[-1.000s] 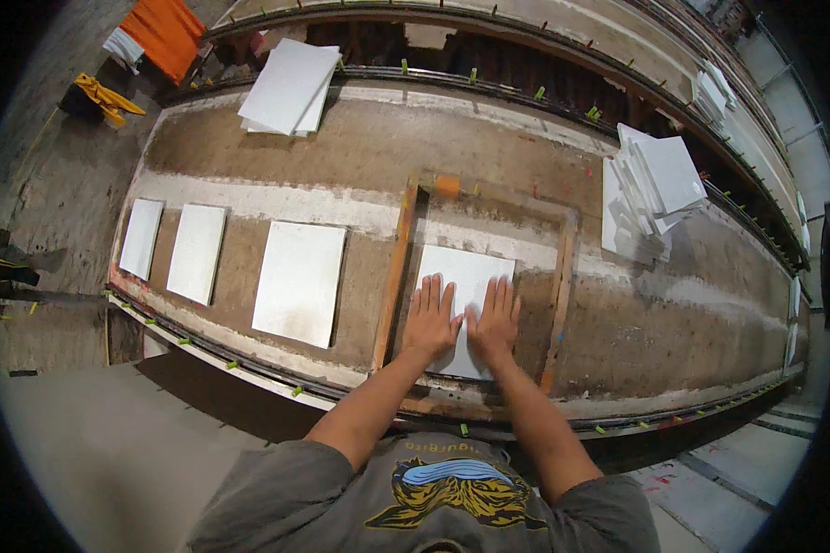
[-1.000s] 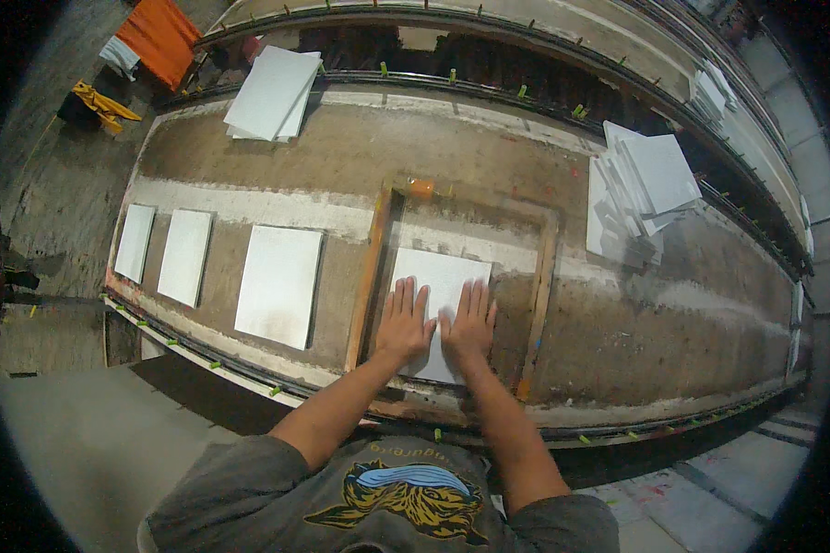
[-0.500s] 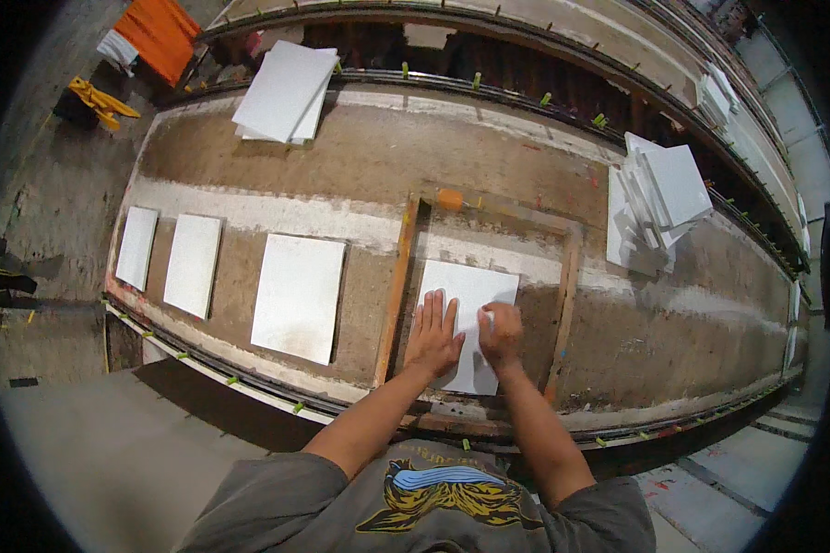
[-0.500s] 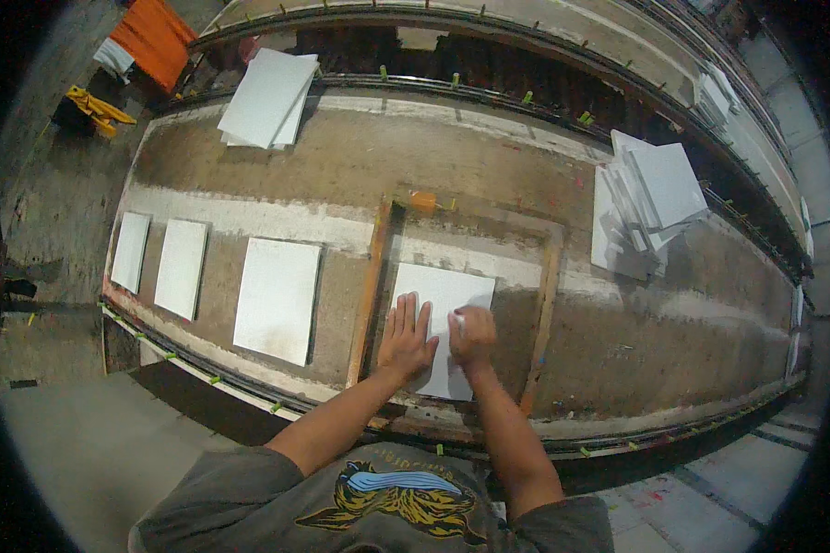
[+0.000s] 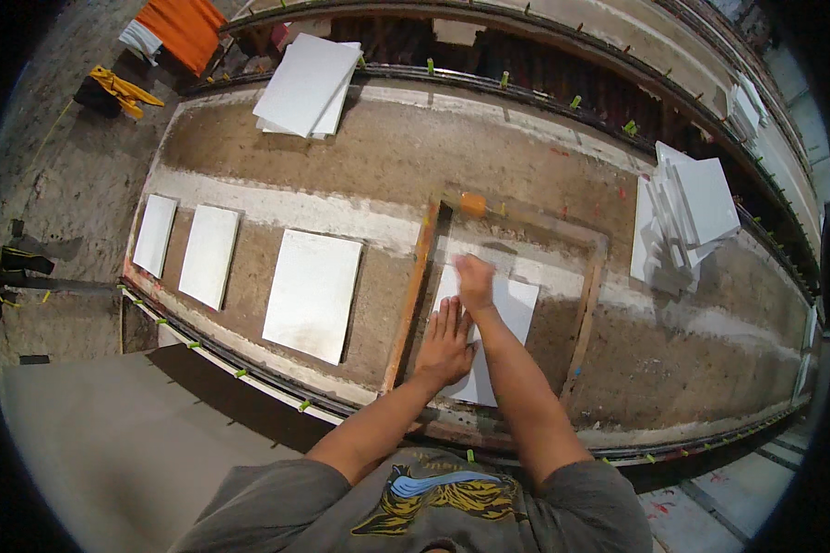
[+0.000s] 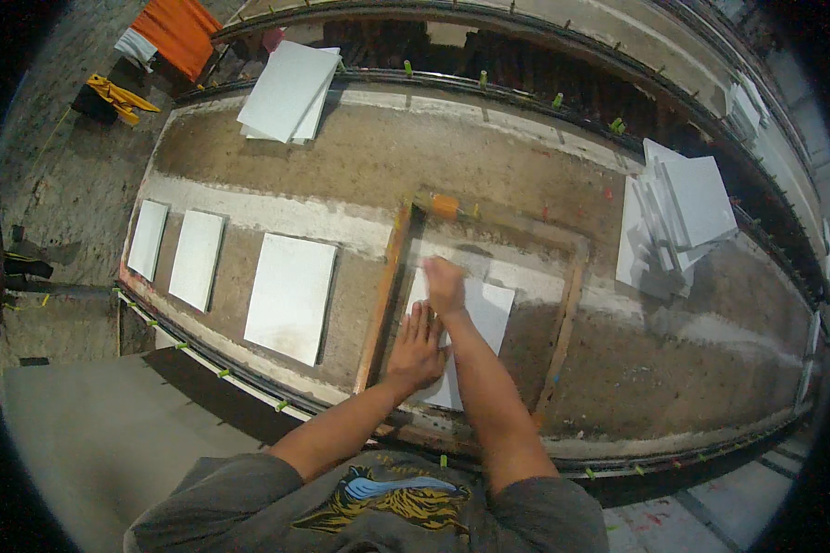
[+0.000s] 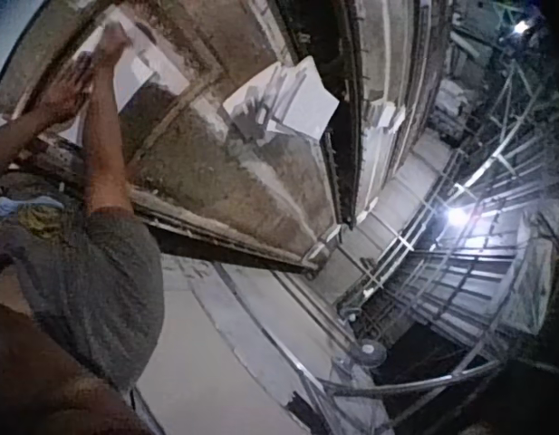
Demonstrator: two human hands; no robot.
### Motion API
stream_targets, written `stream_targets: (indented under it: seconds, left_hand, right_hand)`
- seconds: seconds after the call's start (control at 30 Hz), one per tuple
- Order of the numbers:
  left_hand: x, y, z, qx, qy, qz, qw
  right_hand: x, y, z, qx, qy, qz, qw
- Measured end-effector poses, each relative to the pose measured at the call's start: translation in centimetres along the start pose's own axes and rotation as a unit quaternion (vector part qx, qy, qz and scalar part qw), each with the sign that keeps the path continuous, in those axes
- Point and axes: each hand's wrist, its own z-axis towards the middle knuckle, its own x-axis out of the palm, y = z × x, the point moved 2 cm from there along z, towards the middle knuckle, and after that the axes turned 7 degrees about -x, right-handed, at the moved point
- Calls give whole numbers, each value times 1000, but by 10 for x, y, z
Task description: The person places white rectangular tiles one by one into a wooden frame on a conveyor belt. They pick tiles from a nearby stack, position them inside the frame, and then move the frame along the belt to the next station.
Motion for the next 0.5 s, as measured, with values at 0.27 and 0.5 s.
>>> stream_targets:
  seconds: [0.27, 0.5]
  left_hand:
    - [2, 0, 0, -2, -27, 2, 1000]
    - [5, -4, 4, -19, -43, 15, 999]
  right_hand:
    - [-43, -2, -31, 53, -31, -62, 996]
    - [-176, 47, -89, 21, -39, -222, 974]
